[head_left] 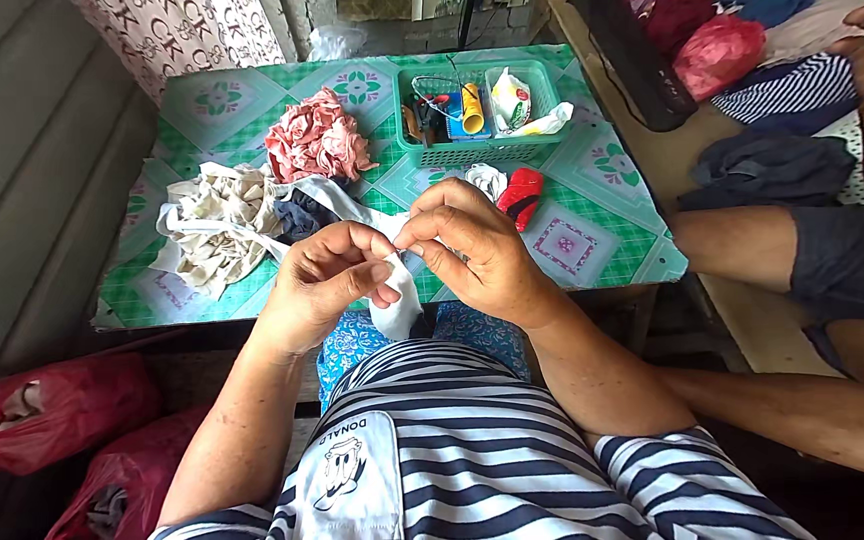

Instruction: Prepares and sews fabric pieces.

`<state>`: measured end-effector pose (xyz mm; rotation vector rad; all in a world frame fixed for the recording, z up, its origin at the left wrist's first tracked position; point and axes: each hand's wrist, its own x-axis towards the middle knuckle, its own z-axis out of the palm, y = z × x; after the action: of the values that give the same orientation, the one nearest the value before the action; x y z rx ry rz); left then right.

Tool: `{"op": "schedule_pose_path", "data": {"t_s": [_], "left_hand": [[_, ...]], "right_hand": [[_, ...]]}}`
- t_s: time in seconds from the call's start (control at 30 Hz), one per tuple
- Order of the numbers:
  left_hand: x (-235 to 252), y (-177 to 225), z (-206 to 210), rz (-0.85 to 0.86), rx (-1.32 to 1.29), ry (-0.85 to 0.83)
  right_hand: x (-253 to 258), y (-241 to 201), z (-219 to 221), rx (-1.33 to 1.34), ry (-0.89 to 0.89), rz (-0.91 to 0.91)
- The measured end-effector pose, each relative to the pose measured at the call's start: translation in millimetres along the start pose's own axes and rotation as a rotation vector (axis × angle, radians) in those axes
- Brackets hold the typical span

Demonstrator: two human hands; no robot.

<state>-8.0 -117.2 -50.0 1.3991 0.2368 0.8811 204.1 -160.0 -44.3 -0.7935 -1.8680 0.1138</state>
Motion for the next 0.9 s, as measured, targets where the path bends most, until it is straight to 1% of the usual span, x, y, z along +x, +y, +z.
{"op": "schedule_pose_path", "data": {"t_s": [0.27, 0.5, 0.53, 0.6, 0.7, 0.8, 0.83, 0.9], "left_hand": [[1.2, -3.3, 1.8, 0.03, 0.055, 0.054], [1.9, -6.7, 1.3, 0.056, 0.131, 0.085], [2.2, -7.4, 0.8, 0.068, 0.152, 0.085], [2.6, -8.7, -1.1, 0.079, 0.202, 0.093], [1.3, -9.9, -6.9, 0.065, 0.267, 0.12], [-1.9, -13.3, -16.1, 0.038, 0.299, 0.142], [-3.5, -14.9, -19.5, 0.026, 0.302, 0.15], [-7.1, -18.3, -25.3, -0.007, 0.305, 0.178]], "right_hand": [[-1.5, -3.7, 5.2, 0.095, 0.013, 0.004], [-2.3, -6.4, 14.6, -0.011, 0.028, -0.065], [-1.9, -7.1, 15.6, 0.03, 0.042, -0.065], [-0.2, -10.3, 12.3, 0.206, 0.085, -0.024], [6.0, -12.5, -14.7, 0.468, 0.149, 0.068], [10.2, -12.8, -56.3, 0.708, 0.272, 0.166], [10.6, -15.3, -71.1, 0.752, 0.335, 0.201], [9.2, -20.8, -98.1, 0.751, 0.503, 0.248]]}}
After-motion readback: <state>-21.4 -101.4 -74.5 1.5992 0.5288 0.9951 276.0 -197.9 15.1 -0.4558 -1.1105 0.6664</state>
